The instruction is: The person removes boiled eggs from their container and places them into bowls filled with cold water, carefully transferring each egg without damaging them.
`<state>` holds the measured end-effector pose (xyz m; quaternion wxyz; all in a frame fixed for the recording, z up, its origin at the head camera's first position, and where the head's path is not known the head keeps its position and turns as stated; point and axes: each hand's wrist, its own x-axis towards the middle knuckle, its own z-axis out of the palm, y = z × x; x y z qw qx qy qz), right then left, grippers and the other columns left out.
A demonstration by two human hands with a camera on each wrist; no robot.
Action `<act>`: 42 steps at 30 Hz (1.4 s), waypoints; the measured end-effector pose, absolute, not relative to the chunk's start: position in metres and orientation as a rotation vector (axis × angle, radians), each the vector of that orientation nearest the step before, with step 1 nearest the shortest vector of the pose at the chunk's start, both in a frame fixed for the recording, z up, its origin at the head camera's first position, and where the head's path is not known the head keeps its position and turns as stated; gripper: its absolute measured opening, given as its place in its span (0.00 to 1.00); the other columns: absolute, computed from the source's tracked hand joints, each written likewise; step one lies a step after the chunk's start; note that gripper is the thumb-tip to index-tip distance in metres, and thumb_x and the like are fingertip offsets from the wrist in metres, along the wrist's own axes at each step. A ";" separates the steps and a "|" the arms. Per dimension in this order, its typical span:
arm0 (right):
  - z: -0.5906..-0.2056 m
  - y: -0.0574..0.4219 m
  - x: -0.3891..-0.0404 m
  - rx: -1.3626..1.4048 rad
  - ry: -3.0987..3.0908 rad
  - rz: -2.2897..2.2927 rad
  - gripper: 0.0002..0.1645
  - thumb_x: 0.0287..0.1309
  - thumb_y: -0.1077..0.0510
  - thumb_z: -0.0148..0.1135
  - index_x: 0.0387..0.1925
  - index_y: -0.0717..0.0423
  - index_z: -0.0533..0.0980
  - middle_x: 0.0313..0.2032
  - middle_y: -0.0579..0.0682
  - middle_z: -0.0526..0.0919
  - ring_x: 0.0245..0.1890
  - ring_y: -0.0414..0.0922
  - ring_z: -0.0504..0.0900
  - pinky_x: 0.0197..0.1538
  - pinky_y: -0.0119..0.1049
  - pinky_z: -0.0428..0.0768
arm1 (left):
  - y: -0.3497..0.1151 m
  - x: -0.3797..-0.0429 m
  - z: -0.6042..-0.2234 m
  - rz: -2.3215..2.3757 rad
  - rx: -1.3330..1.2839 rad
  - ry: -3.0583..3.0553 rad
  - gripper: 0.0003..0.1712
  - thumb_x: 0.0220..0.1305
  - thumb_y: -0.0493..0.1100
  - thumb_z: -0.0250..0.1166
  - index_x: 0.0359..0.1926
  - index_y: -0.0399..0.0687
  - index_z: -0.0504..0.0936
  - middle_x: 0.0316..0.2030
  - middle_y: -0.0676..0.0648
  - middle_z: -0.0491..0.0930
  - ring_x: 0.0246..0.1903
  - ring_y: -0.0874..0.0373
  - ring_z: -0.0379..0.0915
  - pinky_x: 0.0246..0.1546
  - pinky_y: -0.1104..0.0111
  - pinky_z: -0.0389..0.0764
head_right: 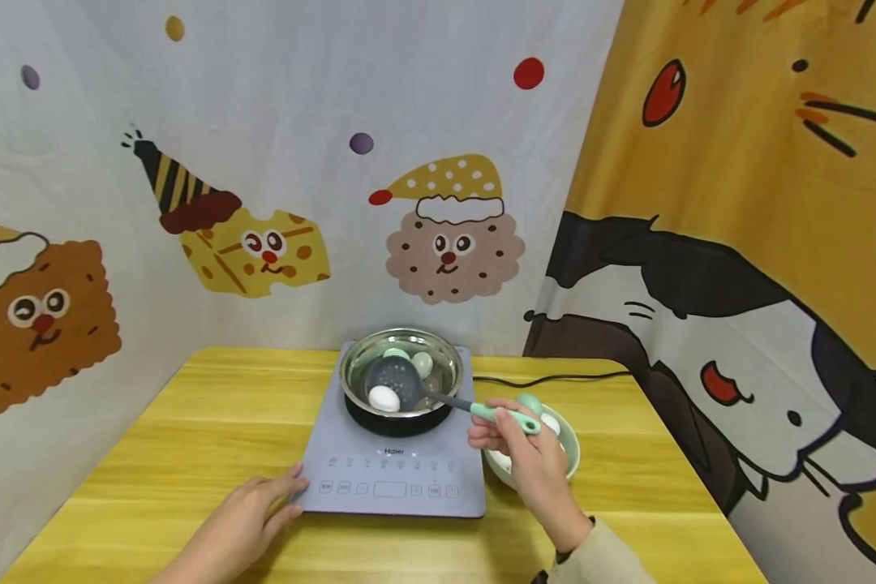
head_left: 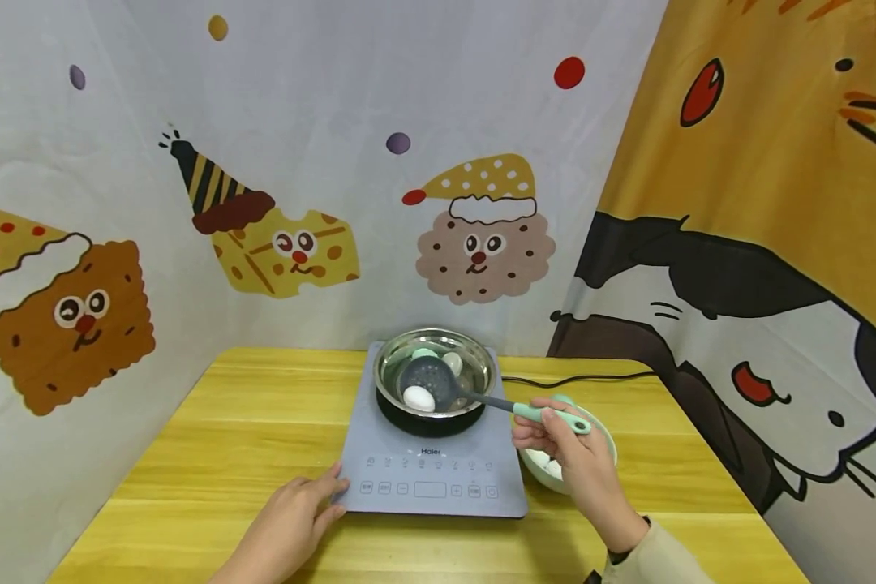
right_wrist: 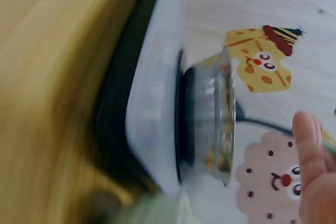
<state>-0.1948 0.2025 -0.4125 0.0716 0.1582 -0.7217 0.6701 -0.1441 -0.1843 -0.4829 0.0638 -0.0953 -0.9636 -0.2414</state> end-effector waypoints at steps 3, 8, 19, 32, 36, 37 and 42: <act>-0.411 0.200 -0.198 0.152 -2.057 2.266 0.27 0.86 0.48 0.49 0.65 0.69 0.71 0.45 0.59 0.93 0.44 0.50 0.94 0.52 0.45 0.93 | -0.184 -0.144 -0.483 -0.742 -0.291 -2.912 0.19 0.66 0.45 0.76 0.57 0.54 0.90 0.67 0.52 0.83 0.53 0.49 0.86 0.59 0.49 0.87; -0.409 0.200 -0.197 -0.071 -1.953 2.406 0.25 0.87 0.48 0.45 0.63 0.66 0.72 0.43 0.54 0.94 0.47 0.49 0.94 0.53 0.43 0.93 | -0.184 -0.144 -0.484 -0.755 -0.290 -2.921 0.19 0.66 0.46 0.76 0.57 0.55 0.90 0.68 0.52 0.83 0.54 0.48 0.86 0.59 0.49 0.86; -0.396 0.218 -0.189 -0.094 -1.845 2.420 0.20 0.86 0.48 0.46 0.55 0.54 0.80 0.40 0.53 0.94 0.44 0.47 0.94 0.51 0.42 0.93 | -0.184 -0.143 -0.483 -0.743 -0.288 -2.912 0.19 0.66 0.45 0.76 0.58 0.54 0.89 0.67 0.52 0.83 0.53 0.48 0.86 0.59 0.48 0.86; -0.382 0.234 -0.177 -0.028 -1.880 2.157 0.20 0.86 0.49 0.48 0.53 0.57 0.81 0.38 0.52 0.95 0.37 0.46 0.95 0.43 0.43 0.93 | -0.183 -0.141 -0.484 -0.738 -0.293 -2.898 0.19 0.67 0.45 0.76 0.58 0.53 0.89 0.67 0.51 0.83 0.54 0.47 0.86 0.60 0.48 0.86; -0.380 0.244 -0.172 -0.044 -1.884 2.079 0.21 0.85 0.49 0.49 0.54 0.60 0.81 0.37 0.52 0.95 0.36 0.47 0.95 0.41 0.44 0.93 | -0.183 -0.141 -0.483 -0.742 -0.301 -2.892 0.19 0.67 0.45 0.76 0.58 0.53 0.89 0.67 0.50 0.83 0.53 0.46 0.86 0.60 0.48 0.86; -0.379 0.247 -0.170 -0.059 -1.889 2.064 0.21 0.85 0.49 0.49 0.55 0.61 0.80 0.38 0.52 0.95 0.36 0.47 0.95 0.41 0.44 0.93 | -0.183 -0.142 -0.483 -0.742 -0.303 -2.893 0.19 0.67 0.45 0.76 0.58 0.53 0.89 0.67 0.50 0.83 0.53 0.46 0.86 0.60 0.48 0.86; -0.379 0.266 -0.159 -0.219 -1.912 2.035 0.23 0.84 0.45 0.51 0.58 0.60 0.78 0.40 0.50 0.95 0.38 0.47 0.95 0.44 0.42 0.93 | -0.185 -0.143 -0.482 -0.740 -0.308 -2.898 0.20 0.67 0.45 0.76 0.59 0.53 0.89 0.67 0.50 0.83 0.54 0.46 0.87 0.60 0.47 0.86</act>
